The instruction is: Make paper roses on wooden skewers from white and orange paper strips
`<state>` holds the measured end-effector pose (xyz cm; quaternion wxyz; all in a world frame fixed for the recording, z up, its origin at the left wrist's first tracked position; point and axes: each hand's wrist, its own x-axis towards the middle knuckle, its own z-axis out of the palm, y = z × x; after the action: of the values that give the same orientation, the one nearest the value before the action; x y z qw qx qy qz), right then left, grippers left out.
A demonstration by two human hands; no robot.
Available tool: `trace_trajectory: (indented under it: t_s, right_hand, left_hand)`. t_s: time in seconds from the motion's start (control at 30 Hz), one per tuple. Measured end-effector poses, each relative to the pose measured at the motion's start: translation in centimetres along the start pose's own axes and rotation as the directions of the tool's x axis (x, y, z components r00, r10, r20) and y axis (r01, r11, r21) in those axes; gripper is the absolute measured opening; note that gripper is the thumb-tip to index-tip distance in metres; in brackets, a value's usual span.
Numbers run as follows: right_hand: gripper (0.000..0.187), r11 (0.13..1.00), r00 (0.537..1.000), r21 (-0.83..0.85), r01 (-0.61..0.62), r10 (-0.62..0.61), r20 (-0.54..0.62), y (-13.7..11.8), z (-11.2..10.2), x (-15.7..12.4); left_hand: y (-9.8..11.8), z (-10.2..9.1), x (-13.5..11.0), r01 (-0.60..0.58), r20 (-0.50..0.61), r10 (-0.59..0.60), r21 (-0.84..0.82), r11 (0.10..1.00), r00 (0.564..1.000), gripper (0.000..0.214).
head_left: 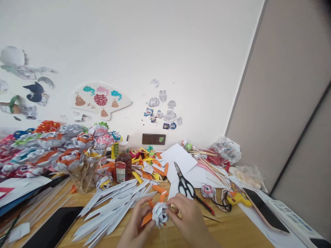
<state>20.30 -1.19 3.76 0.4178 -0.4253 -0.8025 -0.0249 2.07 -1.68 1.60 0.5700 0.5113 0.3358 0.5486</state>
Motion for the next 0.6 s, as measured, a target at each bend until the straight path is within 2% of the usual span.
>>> trace_trajectory:
  t_s: [0.1, 0.3, 0.6]
  right_hand:
    - [0.030, 0.996, 0.996, -0.061, 0.072, -0.075, -0.041, -0.1, 0.2, -0.1]
    - [0.047, 0.979, 0.986, -0.153, 0.135, -0.149, -0.080, -0.6, 0.4, -0.1]
    - [0.046, 0.948, 0.966, -0.246, 0.201, -0.234, -0.112, -1.2, 0.1, 0.2]
  left_hand:
    - [-0.1, -0.3, -0.1, 0.009, 0.016, -0.009, 0.000, 1.000, 1.000, 0.044]
    - [-0.6, -0.5, -0.2, -0.001, -0.003, 0.001, 0.014, 1.000, 1.000, 0.041]
    - [-0.6, -0.5, -0.2, -0.034, 0.017, 0.034, 0.012, 0.999, 0.999, 0.037]
